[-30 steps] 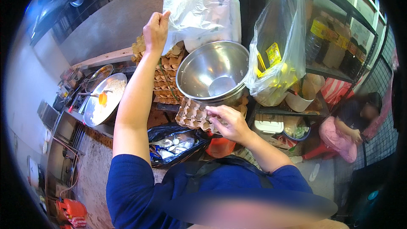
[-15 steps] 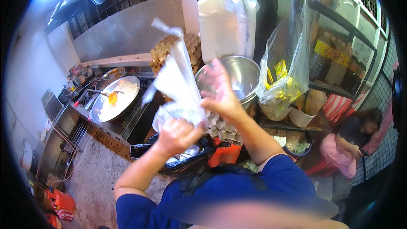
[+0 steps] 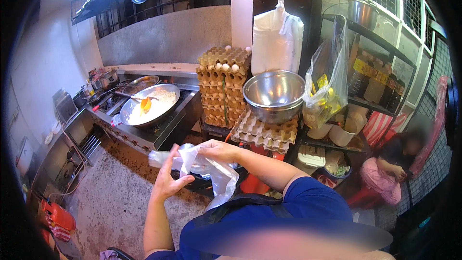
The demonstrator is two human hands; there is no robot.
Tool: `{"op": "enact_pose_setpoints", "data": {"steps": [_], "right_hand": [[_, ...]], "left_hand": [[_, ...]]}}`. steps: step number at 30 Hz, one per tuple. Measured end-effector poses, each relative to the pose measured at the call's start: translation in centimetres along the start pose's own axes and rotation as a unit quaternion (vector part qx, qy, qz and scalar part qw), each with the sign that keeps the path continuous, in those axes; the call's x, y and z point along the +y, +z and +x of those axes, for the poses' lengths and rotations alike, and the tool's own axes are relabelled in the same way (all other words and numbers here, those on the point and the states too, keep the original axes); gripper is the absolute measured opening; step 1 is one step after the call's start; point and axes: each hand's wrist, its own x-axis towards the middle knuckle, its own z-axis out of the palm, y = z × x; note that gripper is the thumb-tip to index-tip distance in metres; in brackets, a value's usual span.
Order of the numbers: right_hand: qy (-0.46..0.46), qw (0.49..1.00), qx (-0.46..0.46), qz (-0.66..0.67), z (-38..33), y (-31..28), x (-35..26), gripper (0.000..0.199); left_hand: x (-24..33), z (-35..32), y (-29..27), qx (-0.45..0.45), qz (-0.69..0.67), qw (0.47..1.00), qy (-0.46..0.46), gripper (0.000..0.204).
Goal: The person scoops rice into a white container, adds sliced cucumbers, and spoons a dark meat mixture on top. They then add a sauce from a small jar and place the container into a plastic bag.
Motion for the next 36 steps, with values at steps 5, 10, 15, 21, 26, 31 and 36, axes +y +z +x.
{"op": "enact_pose_setpoints", "data": {"steps": [5,10,15,21,26,31,36], "right_hand": [[0.087,0.990,0.012,0.107,-0.6,2.1,0.3,0.063],[0.047,0.998,-0.022,-0.032,0.5,4.1,1.5,0.060],[0.068,0.997,0.024,-0.016,2.3,4.6,2.1,0.057],[-0.119,0.881,0.369,-0.271,1.1,7.1,2.6,0.027],[0.048,0.996,0.082,-0.007,-0.6,10.5,5.5,0.050],[0.026,0.990,0.105,0.092,-0.9,9.5,7.9,0.047],[-0.098,0.872,0.250,-0.409,-4.2,7.7,8.8,0.057]], "left_hand": [[-0.8,-5.0,-1.9,-0.054,-0.137,0.980,-0.133,0.049],[1.3,-5.9,-2.1,-0.074,-0.078,0.988,-0.110,0.029],[0.5,-6.8,-2.5,0.006,-0.088,0.982,-0.166,0.018],[-3.9,-7.4,-1.7,0.161,-0.141,0.952,-0.221,0.022],[-3.0,-7.1,4.4,0.064,-0.204,0.952,-0.218,0.013],[-5.0,-7.9,5.2,0.030,-0.300,0.906,-0.297,0.021],[-10.1,-9.2,3.1,0.150,-0.461,0.795,-0.364,0.015]]}}
